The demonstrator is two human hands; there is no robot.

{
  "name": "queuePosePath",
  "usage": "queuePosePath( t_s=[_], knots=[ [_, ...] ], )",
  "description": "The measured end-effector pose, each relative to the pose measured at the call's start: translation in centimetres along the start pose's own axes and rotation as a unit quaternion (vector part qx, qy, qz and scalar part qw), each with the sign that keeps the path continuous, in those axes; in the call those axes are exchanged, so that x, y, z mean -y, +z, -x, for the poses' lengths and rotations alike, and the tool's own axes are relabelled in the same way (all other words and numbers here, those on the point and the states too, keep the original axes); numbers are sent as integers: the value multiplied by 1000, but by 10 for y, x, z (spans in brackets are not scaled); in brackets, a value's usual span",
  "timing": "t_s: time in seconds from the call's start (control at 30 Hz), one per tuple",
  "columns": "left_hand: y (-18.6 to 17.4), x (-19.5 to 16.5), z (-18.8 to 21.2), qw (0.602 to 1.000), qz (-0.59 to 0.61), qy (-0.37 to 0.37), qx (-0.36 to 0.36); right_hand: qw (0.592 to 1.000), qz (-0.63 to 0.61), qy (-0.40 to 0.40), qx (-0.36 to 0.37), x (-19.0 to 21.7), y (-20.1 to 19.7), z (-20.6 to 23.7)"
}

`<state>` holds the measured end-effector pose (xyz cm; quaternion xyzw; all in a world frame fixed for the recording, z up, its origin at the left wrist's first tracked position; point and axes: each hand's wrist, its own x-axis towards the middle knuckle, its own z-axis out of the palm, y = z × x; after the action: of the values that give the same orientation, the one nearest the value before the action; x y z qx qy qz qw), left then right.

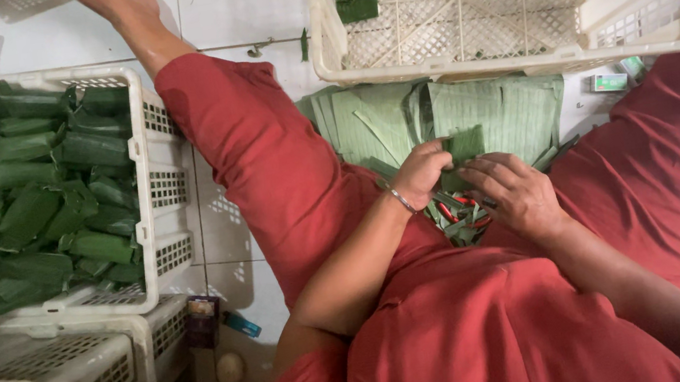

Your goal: The person sits on the floor and cuts banana leaves into strips with scissors, then folds each strip into a small cylindrical pouch and places the finished pouches into a plastic basket. They repeatedly take new leaf pieces, trim them, fold and tuck the ends, and stack completed pouches in the basket.

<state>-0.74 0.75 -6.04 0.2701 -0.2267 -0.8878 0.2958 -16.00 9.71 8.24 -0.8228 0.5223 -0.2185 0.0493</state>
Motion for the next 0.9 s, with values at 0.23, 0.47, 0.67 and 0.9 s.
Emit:
queuePosePath(
  t_s=[0.23,0.47,0.67,0.9],
  knots=[
    [13,-25,18,997,-21,2,80,970,-161,171,-64,-18,26,13],
    [15,-15,20,889,-439,129,-8,952,-202,221,-59,-38,29,16],
    [31,-3,24,741,-652,151,-64,866,-272,358,221,-63,44,31],
    [27,-19,-21,764,-598,77,-228,821,-352,432,126,-95,35,30]
  ],
)
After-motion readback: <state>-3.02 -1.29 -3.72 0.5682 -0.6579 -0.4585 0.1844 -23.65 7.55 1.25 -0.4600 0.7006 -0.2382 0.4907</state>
